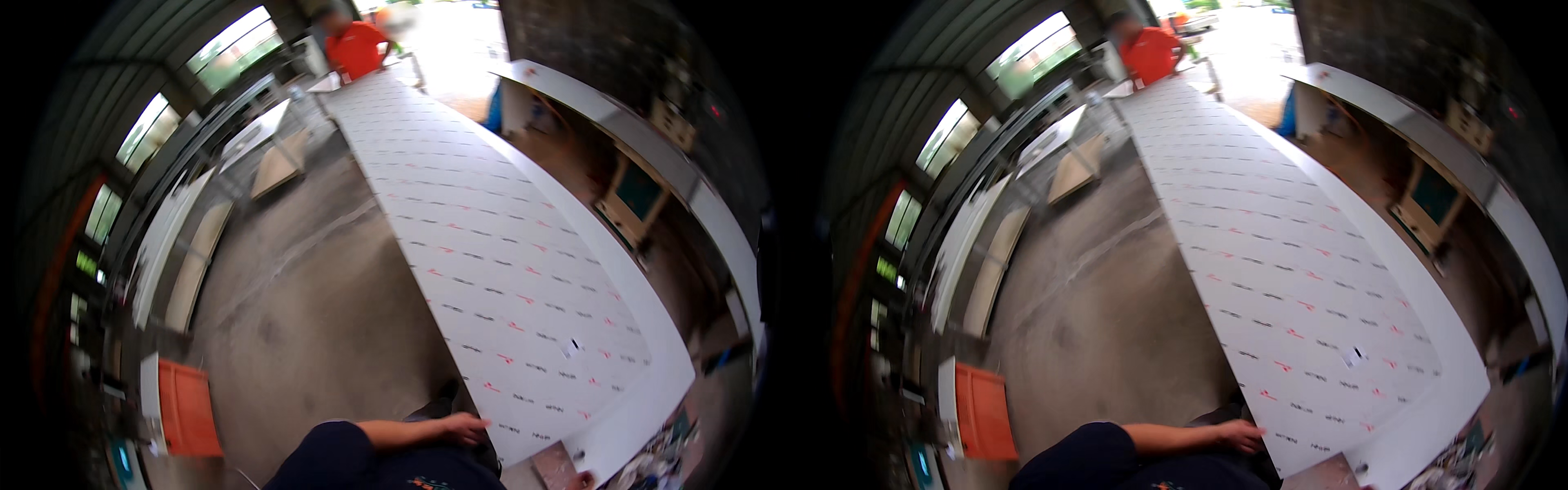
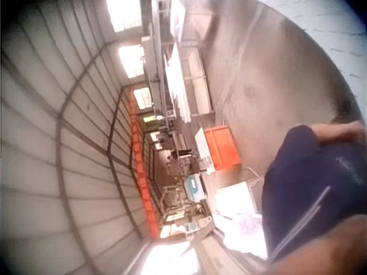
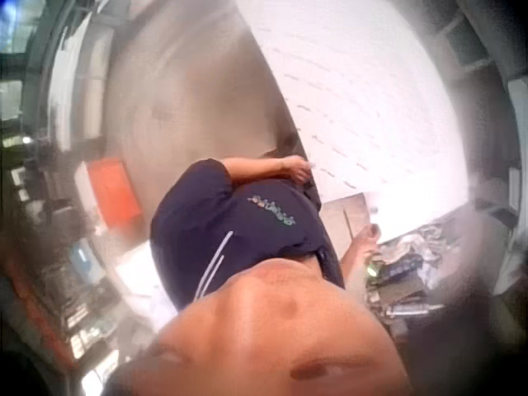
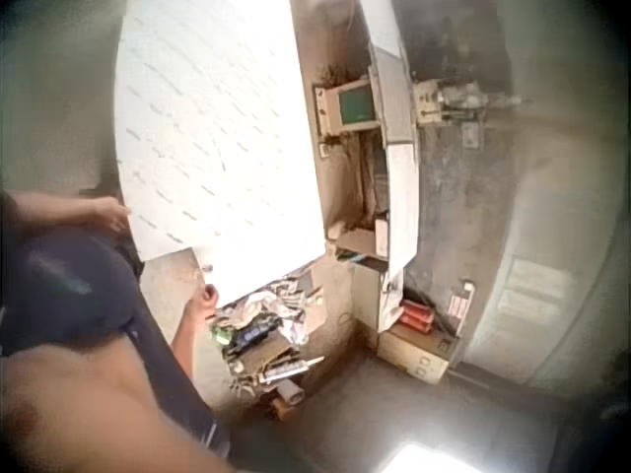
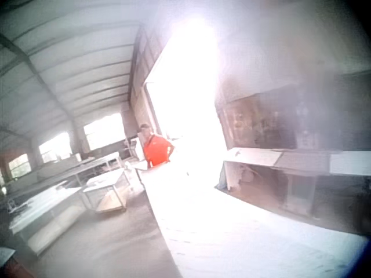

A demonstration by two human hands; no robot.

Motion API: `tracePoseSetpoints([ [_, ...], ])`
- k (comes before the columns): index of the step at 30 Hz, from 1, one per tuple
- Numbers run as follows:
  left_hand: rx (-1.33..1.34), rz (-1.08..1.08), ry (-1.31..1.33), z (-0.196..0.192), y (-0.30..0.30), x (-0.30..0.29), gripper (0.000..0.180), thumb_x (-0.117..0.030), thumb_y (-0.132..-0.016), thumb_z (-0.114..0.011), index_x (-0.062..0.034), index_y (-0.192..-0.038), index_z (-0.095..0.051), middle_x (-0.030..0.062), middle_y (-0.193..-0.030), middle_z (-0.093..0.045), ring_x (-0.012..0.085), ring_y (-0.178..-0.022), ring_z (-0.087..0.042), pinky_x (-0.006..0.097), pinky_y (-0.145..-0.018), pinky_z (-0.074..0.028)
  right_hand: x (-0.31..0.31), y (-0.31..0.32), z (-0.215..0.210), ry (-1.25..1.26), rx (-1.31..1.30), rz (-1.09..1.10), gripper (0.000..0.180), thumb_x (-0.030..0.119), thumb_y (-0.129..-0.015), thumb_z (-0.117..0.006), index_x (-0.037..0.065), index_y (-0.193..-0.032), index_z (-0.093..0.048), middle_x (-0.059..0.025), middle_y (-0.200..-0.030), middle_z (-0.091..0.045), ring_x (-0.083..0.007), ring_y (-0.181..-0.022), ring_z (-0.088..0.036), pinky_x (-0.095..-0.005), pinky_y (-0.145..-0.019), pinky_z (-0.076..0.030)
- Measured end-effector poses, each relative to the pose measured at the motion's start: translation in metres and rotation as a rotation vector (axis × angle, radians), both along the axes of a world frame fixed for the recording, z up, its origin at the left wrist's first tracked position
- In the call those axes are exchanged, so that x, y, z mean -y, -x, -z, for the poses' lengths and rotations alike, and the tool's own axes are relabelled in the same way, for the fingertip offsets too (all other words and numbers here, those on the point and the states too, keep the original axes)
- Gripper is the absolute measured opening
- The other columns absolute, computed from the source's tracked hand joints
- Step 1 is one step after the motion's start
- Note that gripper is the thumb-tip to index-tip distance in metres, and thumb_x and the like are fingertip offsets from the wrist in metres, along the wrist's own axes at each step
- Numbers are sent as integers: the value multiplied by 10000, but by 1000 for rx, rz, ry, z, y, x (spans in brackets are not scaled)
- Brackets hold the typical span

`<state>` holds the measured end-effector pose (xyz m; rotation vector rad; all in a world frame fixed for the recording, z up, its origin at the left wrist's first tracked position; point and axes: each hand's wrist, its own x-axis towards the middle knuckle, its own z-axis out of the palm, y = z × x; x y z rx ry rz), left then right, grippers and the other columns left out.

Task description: The person wipes a large white furniture panel using a cloth and liquid from a bottle, flips the panel over with assistance, uses a scraper on the edges, and continues wiping the surface.

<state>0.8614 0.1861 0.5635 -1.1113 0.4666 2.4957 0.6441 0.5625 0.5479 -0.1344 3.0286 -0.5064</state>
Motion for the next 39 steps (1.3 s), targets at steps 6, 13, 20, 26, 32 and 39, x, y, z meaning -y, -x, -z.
tracePoseSetpoints([
  [6,-102,-332,132,-22,32,-54,434,-311,-879,-637,-31,-1196,-541,90,-1133,-618,247,-1023,-610,386,-908,-486,78,-58,-4,850,1380,184,494,261,-956,-457,-12,-1360,-378,-174,-1279,-501,-266,-1148,-517,-387,-951,-438],
  [13,-30,-507,322,-76,14,-66,426,-292,-841,-689,-3,-1137,-585,85,-1060,-638,203,-929,-621,344,-856,-488,197,6,-123,1274,1365,463,509,272,-964,-411,-5,-1386,-343,-178,-1424,-373,-299,-1311,-351,-471,-1104,-265],
  [20,124,-650,625,-129,8,-97,334,-242,-825,-684,14,-1033,-627,71,-911,-651,154,-821,-617,287,-721,-499,199,123,-96,1512,1488,172,478,362,-886,-506,71,-1264,-509,-83,-1279,-542,-312,-1201,-470,-501,-1034,-332],
  [26,148,-1093,732,-116,27,-133,353,-176,-829,-660,87,-1057,-600,124,-933,-655,197,-837,-640,318,-752,-524,225,207,-100,1379,1554,-514,584,285,-822,-552,50,-1337,-407,-103,-1293,-519,-306,-1198,-476,-454,-1027,-356],
  [32,-14,-1475,734,-143,54,-173,319,-96,-857,-577,79,-1124,-573,119,-1004,-651,183,-885,-633,292,-810,-507,231,235,-98,1256,1673,-586,677,185,-745,-597,37,-1363,-363,-105,-1310,-499,-300,-1220,-458,-442,-1058,-328],
  [39,-148,-2017,735,-103,123,-220,450,-106,-815,-599,32,-1233,-506,93,-1187,-585,223,-1130,-524,348,-1009,-371,232,261,-79,1184,1815,-592,619,157,-754,-602,27,-1326,-403,-104,-1271,-530,-271,-1186,-494,-431,-1050,-347],
])
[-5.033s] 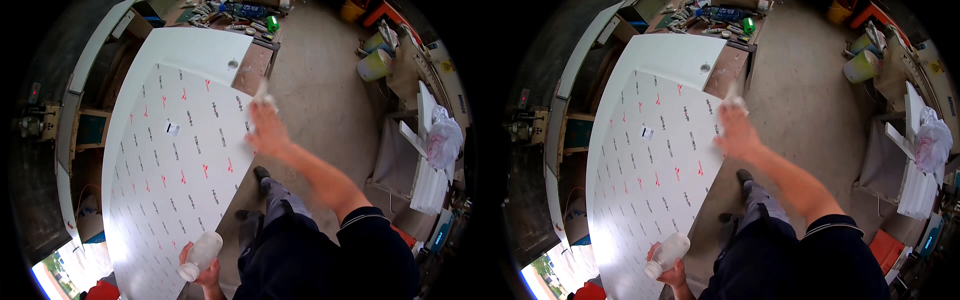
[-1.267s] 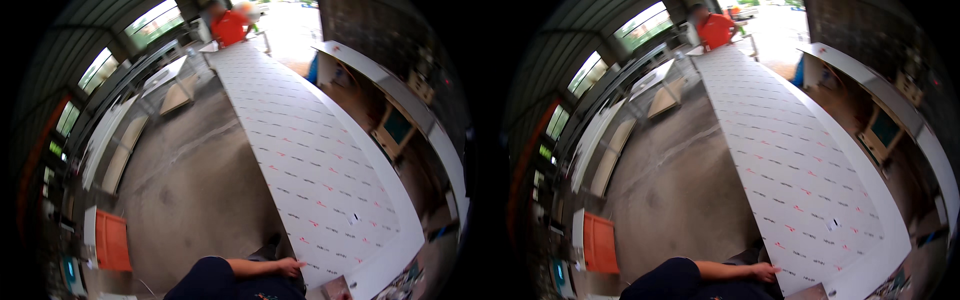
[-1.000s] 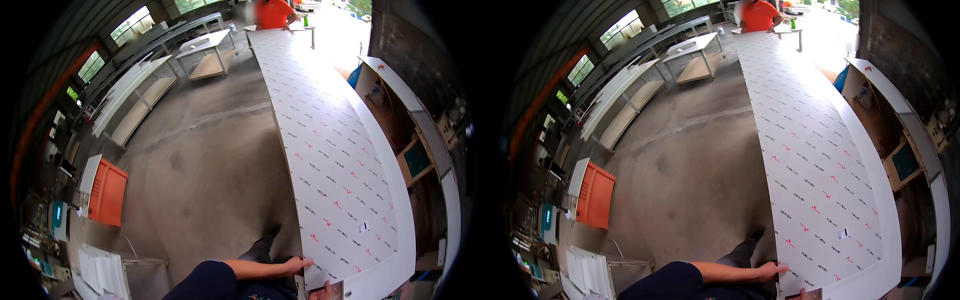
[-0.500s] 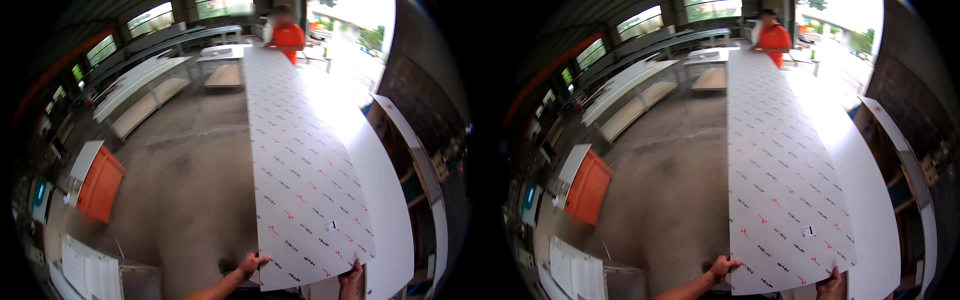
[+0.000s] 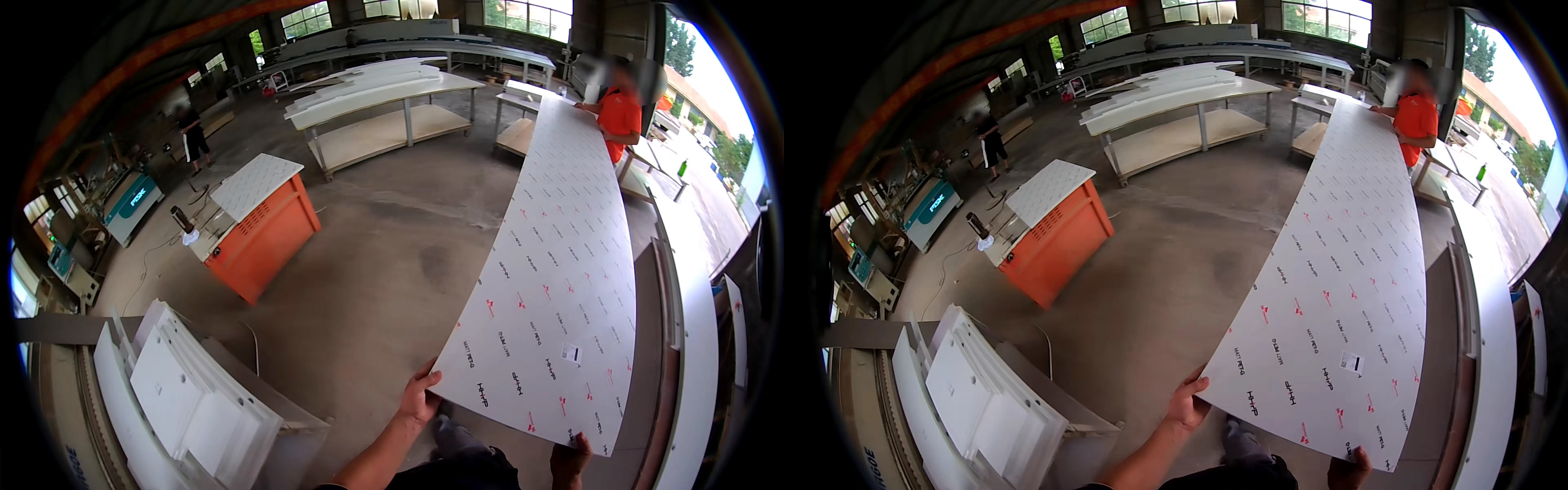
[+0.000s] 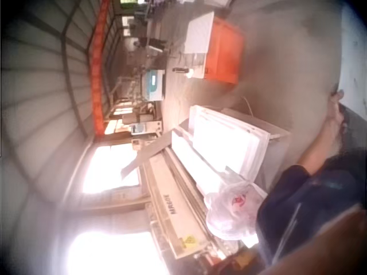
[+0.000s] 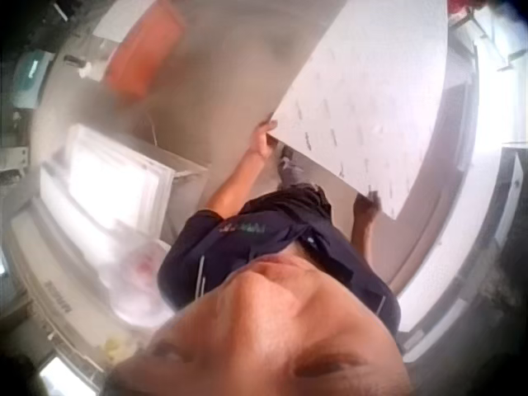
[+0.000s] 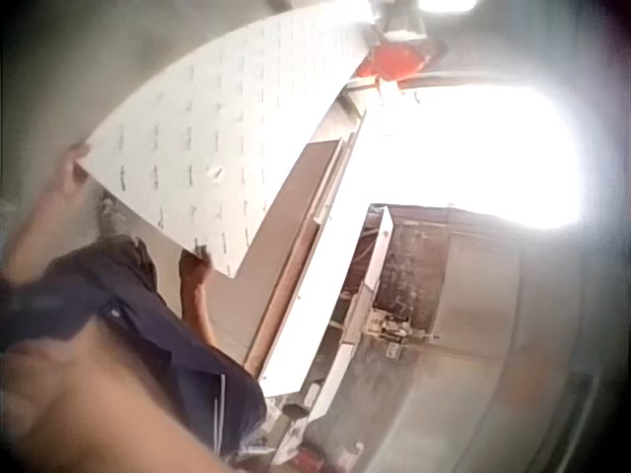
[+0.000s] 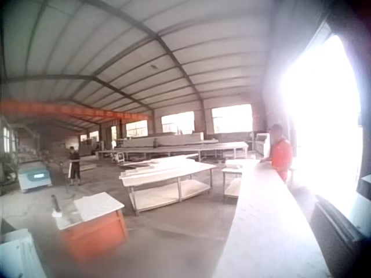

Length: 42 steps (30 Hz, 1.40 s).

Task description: The person wipes a large white furniture panel using a cloth and liquid from a bottle, flips the panel over with assistance, uses a scraper on the edges, and continues wiping the surface.

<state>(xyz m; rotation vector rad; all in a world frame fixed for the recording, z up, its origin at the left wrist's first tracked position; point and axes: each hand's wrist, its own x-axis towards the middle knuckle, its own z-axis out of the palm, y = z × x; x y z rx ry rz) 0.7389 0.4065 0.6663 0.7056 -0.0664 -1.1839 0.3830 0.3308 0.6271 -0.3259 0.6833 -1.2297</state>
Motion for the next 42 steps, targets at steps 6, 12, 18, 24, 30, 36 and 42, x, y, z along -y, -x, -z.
tracePoseSetpoints([
  [6,-211,-83,-26,20,81,2,487,-29,-809,-589,-44,-1280,-464,86,-1233,-551,237,-1158,-497,392,-1011,-372,-8,-1,-24,-106,89,-115,565,112,-752,-618,49,-1286,-447,-80,-1222,-569,-251,-1146,-528,-409,-1025,-387],
  [12,-195,-64,-95,6,77,12,354,-24,-820,-583,-46,-1170,-532,72,-1142,-584,225,-1047,-548,411,-927,-438,-12,-6,-47,-63,68,-141,582,137,-761,-643,112,-1306,-439,-51,-1242,-556,-239,-1161,-518,-428,-1012,-391],
  [18,-99,-146,-140,11,73,18,377,-3,-791,-576,-36,-1164,-533,62,-1118,-588,227,-1021,-553,401,-907,-445,-3,62,-27,115,82,-255,580,198,-797,-600,86,-1334,-410,-79,-1309,-503,-258,-1217,-464,-429,-1024,-371],
  [24,-15,-191,-136,15,86,21,387,-12,-771,-582,-39,-1155,-540,60,-1088,-601,224,-992,-568,402,-883,-462,14,135,-13,12,21,-352,595,251,-773,-588,14,-1296,-433,-105,-1253,-548,-270,-1127,-543,-398,-912,-455],
  [30,50,-283,-116,23,96,28,424,-33,-774,-565,-24,-1194,-514,75,-1135,-594,220,-1050,-570,387,-900,-468,61,118,-30,211,-401,-517,692,258,-662,-632,-70,-1231,-415,-183,-1069,-576,-287,-933,-597,-389,-791,-499],
  [36,58,-507,-149,39,94,49,387,-53,-809,-549,-16,-1192,-507,99,-1144,-590,234,-1039,-580,402,-880,-482,75,101,-43,289,-77,-691,695,139,-585,-601,-69,-1229,-441,-162,-1101,-579,-300,-1003,-579,-408,-876,-469],
  [42,28,-504,-258,-16,122,55,361,-198,-869,-519,6,-1167,-515,127,-1112,-600,286,-1006,-593,455,-838,-489,88,93,-59,106,-1,-1041,592,-50,-610,-580,-55,-1195,-490,-172,-1146,-578,-341,-1089,-540,-450,-950,-428],
])
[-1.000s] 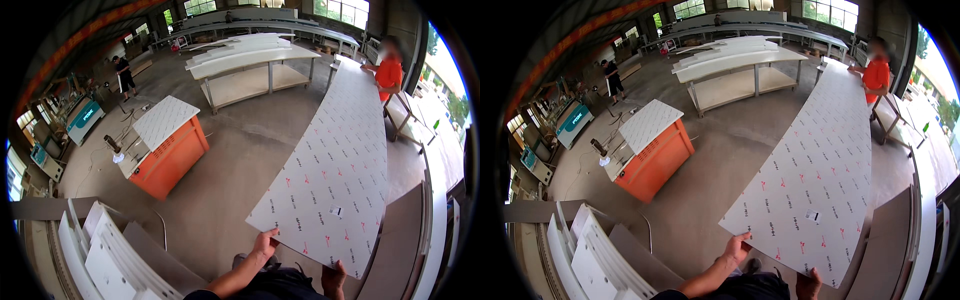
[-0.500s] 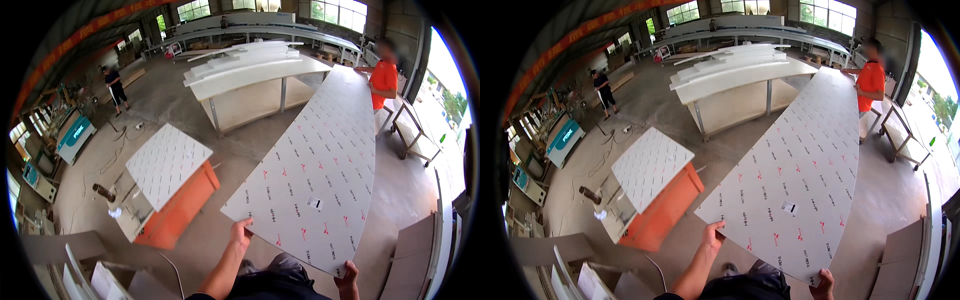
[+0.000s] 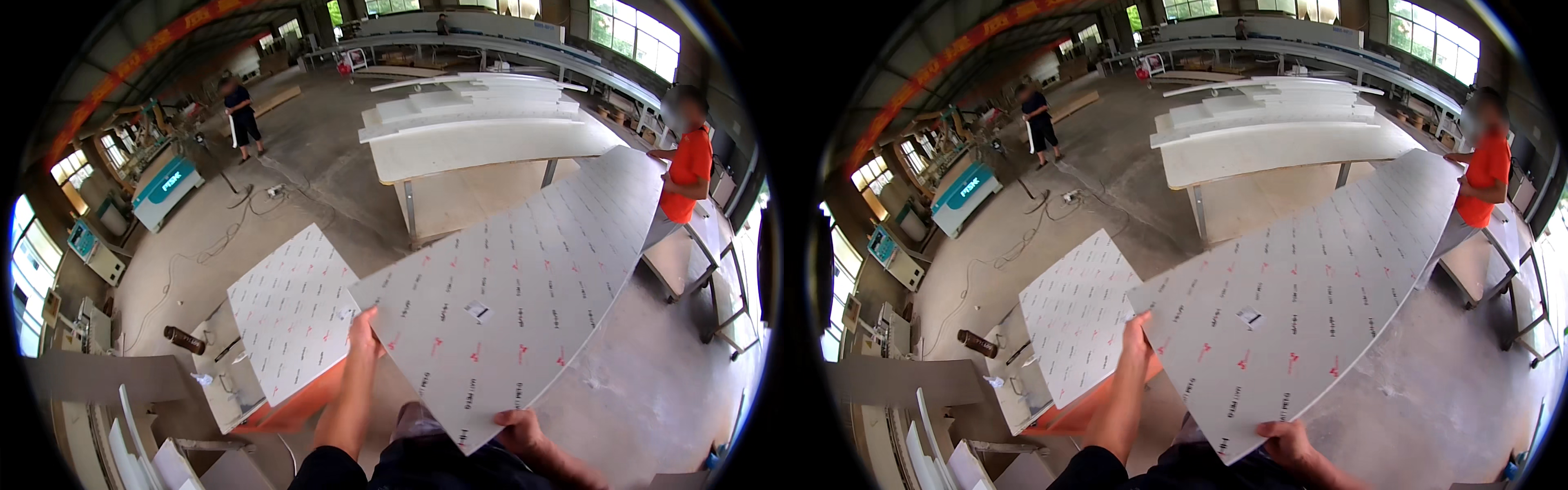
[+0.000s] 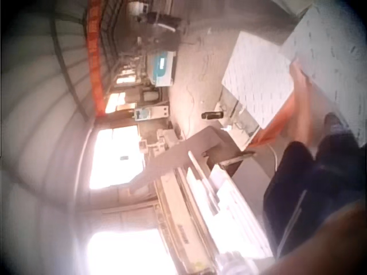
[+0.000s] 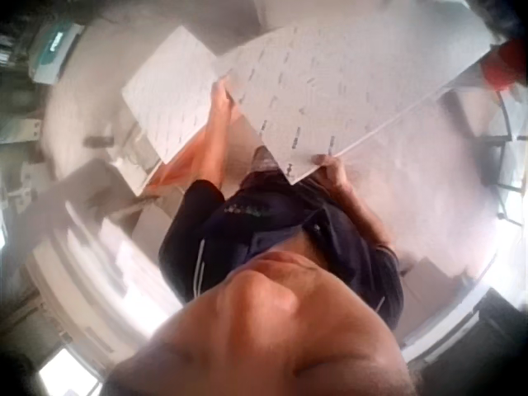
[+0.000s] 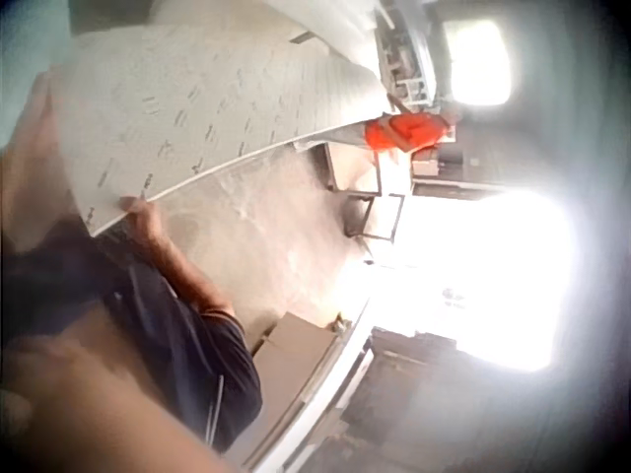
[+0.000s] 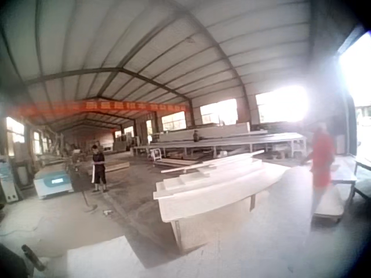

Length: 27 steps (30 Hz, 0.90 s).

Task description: The person wipes a large white furniture panel using a cloth and liquid from a bottle, flips the panel over with assistance, uses a scraper on the edges, and continues wiping the surface.

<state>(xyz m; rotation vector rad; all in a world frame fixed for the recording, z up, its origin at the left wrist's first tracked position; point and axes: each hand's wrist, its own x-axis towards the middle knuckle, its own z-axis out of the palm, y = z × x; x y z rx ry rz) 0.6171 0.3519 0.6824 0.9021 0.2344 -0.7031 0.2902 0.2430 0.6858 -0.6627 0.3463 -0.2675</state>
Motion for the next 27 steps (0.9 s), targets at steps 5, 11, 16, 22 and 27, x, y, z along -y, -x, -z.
tracePoseSetpoints([
  [5,129,-14,115,9,-76,19,390,-152,-857,-494,75,-1174,-505,191,-1111,-601,330,-1000,-599,454,-871,-491,12,-61,-20,-78,-42,-121,517,-55,-682,-574,-40,-1193,-501,-154,-1158,-578,-329,-1106,-533,-447,-958,-422],
  [11,25,62,77,5,-164,86,440,-36,-807,-533,47,-1235,-474,169,-1170,-562,306,-1080,-549,423,-908,-458,90,-237,-21,-86,-151,-188,494,-79,-782,-518,-47,-1268,-440,-160,-1222,-544,-315,-1133,-520,-409,-962,-436],
  [16,1,81,25,1,-253,148,416,-5,-780,-537,43,-1192,-504,152,-1150,-578,299,-1049,-570,428,-905,-468,172,-394,-24,-242,-299,-138,428,0,-793,-535,-58,-1212,-468,-189,-1176,-557,-322,-1045,-569,-427,-925,-471],
  [22,10,6,-44,31,-411,185,392,-29,-752,-560,32,-1139,-539,141,-1110,-598,309,-1022,-579,444,-904,-473,318,-468,-9,-265,-246,25,358,180,-880,-458,-48,-1154,-494,-200,-1143,-579,-319,-1024,-580,-426,-913,-478],
  [27,138,98,-270,34,-539,192,427,-100,-793,-528,60,-1188,-518,177,-1151,-591,332,-1061,-573,456,-939,-447,438,-540,-5,-270,-322,272,363,221,-898,-460,-40,-1147,-503,-189,-1122,-592,-308,-1053,-566,-400,-925,-461],
])
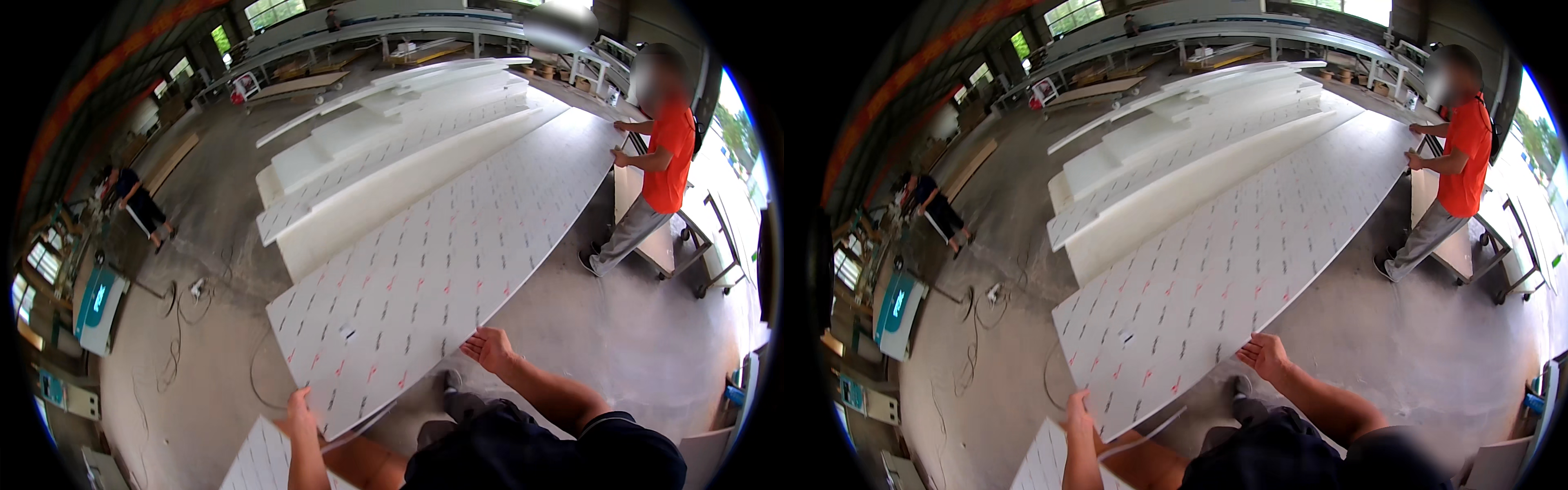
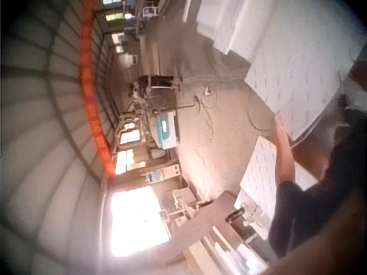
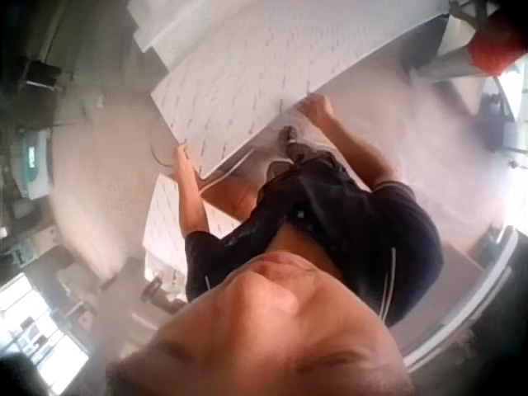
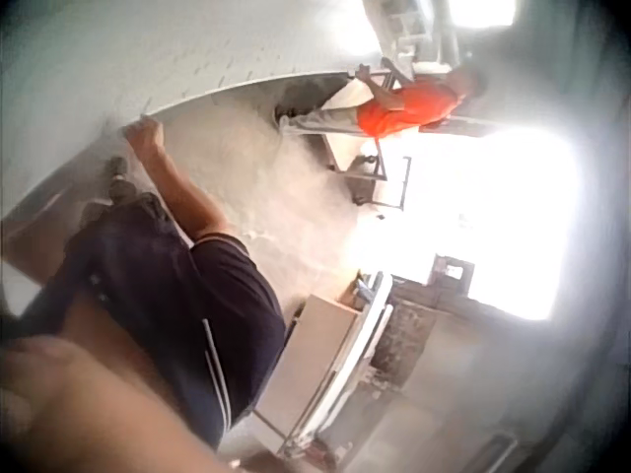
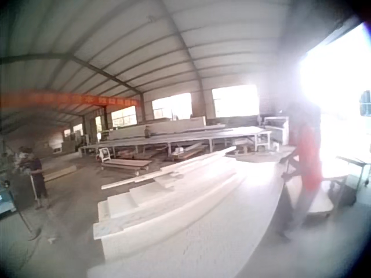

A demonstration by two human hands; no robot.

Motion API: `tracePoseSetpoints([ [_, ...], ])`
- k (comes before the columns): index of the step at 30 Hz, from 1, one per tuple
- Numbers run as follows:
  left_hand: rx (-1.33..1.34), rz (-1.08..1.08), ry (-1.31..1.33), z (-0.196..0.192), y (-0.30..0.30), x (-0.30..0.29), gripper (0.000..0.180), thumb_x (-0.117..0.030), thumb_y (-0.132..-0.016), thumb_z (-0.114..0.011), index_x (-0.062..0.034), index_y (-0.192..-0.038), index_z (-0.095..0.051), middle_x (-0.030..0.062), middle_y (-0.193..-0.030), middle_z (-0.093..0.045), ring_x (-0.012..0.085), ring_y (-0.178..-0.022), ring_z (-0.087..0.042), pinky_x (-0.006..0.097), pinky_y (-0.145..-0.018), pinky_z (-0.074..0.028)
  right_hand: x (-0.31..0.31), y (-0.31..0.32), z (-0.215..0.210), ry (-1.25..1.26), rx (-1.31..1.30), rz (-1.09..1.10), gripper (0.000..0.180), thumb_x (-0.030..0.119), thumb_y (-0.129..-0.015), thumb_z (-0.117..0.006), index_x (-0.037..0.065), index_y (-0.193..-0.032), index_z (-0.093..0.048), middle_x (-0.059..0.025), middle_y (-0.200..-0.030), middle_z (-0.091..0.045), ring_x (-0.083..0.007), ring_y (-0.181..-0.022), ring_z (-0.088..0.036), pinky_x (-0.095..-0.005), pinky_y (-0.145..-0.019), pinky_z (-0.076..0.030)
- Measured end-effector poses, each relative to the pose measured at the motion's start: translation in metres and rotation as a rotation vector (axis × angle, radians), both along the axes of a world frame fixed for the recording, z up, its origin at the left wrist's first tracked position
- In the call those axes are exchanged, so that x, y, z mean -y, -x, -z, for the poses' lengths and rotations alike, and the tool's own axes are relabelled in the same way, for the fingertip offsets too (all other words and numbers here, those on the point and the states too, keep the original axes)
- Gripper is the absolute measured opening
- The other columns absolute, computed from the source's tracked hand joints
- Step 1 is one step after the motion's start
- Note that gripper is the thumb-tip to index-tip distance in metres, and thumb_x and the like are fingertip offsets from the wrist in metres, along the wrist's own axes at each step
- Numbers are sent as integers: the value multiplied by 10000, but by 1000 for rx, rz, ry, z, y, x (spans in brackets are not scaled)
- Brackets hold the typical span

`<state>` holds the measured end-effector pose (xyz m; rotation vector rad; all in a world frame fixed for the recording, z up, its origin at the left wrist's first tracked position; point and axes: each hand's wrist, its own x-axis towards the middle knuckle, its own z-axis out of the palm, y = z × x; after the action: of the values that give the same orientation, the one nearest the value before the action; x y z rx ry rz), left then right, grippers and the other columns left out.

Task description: The person wipes a large white furniture panel using a cloth and liquid from a bottle, flips the panel over with assistance, uses a scraper on the edges, and continues wiping the surface.

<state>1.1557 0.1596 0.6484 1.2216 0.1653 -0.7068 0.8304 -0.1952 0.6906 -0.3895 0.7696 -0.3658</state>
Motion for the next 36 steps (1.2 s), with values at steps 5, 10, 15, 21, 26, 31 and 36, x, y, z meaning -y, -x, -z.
tracePoseSetpoints([
  [5,-110,37,-80,20,-82,23,421,-177,-823,-530,50,-1177,-535,154,-1130,-606,312,-1054,-575,428,-939,-439,18,-65,24,-52,-102,-40,360,172,-884,-484,-53,-1164,-485,-192,-1187,-560,-305,-1104,-540,-416,-986,-420],
  [10,-94,28,-104,41,-141,37,417,-207,-833,-530,35,-1173,-541,134,-1129,-610,301,-1044,-578,417,-930,-441,21,-115,53,-98,-181,-37,355,150,-853,-544,-57,-1139,-509,-175,-1116,-602,-298,-1058,-576,-378,-928,-464],
  [15,-54,12,-160,53,-192,61,430,-198,-826,-518,9,-1203,-530,122,-1152,-603,299,-1072,-569,416,-933,-449,31,-163,71,-67,-322,40,361,120,-839,-544,-61,-1148,-506,-178,-1121,-603,-296,-1023,-603,-387,-908,-481],
  [21,-212,123,-101,59,-197,69,357,-189,-823,-569,42,-1096,-573,122,-1038,-619,261,-966,-597,382,-845,-480,60,-145,51,457,-763,-328,254,224,-754,-645,-18,-814,-694,-166,-812,-687,-272,-812,-670,-369,-728,-540],
  [26,-128,193,-269,78,-204,69,392,-166,-807,-599,58,-1126,-550,130,-1027,-605,258,-956,-586,368,-833,-478,54,-62,79,781,-1128,-494,303,287,-728,-657,50,-909,-710,-73,-737,-685,-150,-664,-657,-293,-612,-520],
  [31,49,262,-501,72,-207,79,446,-148,-811,-602,76,-1182,-500,137,-1065,-584,248,-986,-568,349,-841,-467,-56,22,117,633,-1145,-560,375,328,-725,-664,65,-989,-704,-69,-768,-694,-166,-682,-664,-315,-673,-532],
  [36,1043,194,-886,26,-195,141,489,-136,-816,-601,86,-1228,-457,143,-1100,-567,240,-1012,-552,333,-849,-457,-123,68,66,348,-1009,-432,487,327,-734,-687,28,-1118,-652,-112,-903,-704,-178,-781,-675,-304,-785,-519],
])
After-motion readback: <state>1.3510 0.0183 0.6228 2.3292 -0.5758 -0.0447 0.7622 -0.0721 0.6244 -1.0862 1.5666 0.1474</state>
